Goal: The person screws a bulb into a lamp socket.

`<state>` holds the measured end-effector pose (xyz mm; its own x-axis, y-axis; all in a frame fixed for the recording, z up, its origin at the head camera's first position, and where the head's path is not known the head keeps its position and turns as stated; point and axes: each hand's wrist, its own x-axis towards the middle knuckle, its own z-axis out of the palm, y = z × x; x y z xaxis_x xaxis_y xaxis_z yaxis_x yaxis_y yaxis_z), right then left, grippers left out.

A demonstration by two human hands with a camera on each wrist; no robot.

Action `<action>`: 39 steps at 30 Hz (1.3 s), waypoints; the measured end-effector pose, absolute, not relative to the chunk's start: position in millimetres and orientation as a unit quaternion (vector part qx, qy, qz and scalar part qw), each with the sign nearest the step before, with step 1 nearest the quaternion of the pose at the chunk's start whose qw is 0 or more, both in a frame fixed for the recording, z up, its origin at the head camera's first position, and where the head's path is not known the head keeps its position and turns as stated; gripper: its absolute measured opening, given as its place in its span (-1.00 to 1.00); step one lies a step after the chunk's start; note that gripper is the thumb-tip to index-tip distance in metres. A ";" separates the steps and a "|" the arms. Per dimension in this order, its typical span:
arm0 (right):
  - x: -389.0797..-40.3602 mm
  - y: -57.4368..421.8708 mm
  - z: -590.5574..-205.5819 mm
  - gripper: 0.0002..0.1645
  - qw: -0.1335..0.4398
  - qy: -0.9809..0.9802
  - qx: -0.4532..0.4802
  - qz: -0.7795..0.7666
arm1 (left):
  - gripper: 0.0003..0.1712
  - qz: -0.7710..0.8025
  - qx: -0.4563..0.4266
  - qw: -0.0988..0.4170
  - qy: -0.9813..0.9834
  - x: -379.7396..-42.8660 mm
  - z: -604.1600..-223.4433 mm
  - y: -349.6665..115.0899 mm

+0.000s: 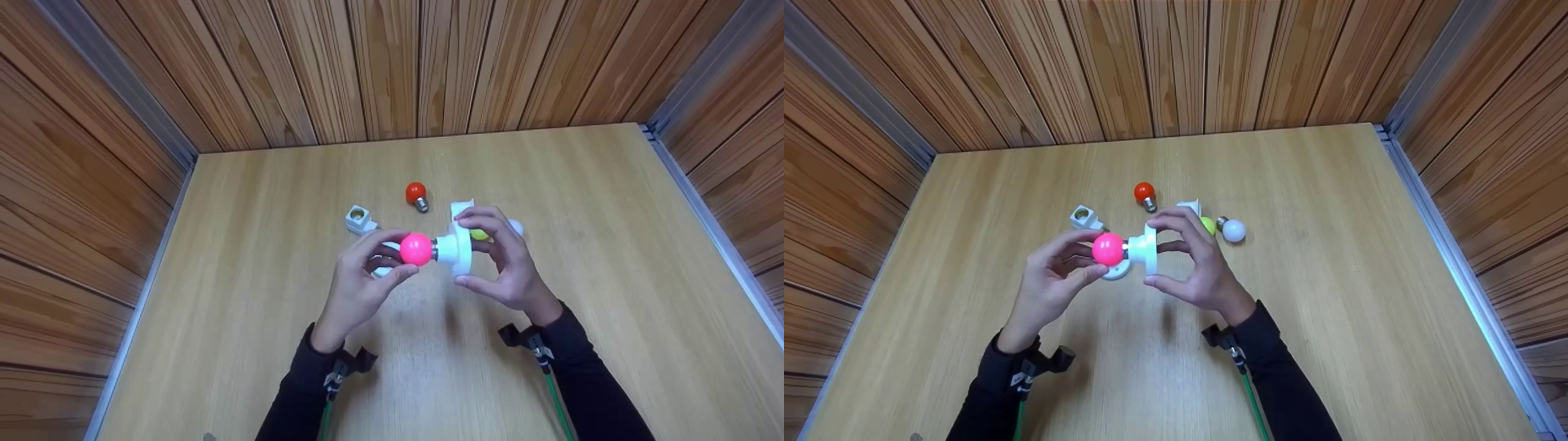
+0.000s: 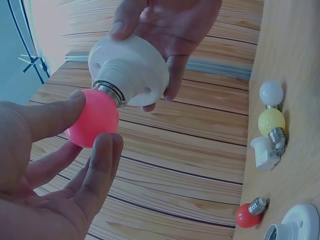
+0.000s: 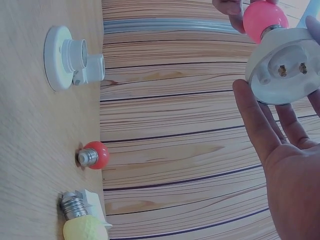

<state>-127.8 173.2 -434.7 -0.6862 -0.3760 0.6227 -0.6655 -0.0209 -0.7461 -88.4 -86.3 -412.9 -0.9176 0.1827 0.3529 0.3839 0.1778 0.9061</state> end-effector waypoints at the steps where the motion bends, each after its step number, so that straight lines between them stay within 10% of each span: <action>1: -127.7 173.2 -434.6 -0.10 0.119 -0.690 0.378 0.606 | -0.42 -0.614 -0.186 0.082 -0.763 -88.5 -412.8 -86.2; 39: -125.7 172.9 -432.1 -0.05 0.116 -0.686 0.377 0.611 | -0.55 -0.682 -0.200 0.089 -0.698 -86.5 -412.2 -79.6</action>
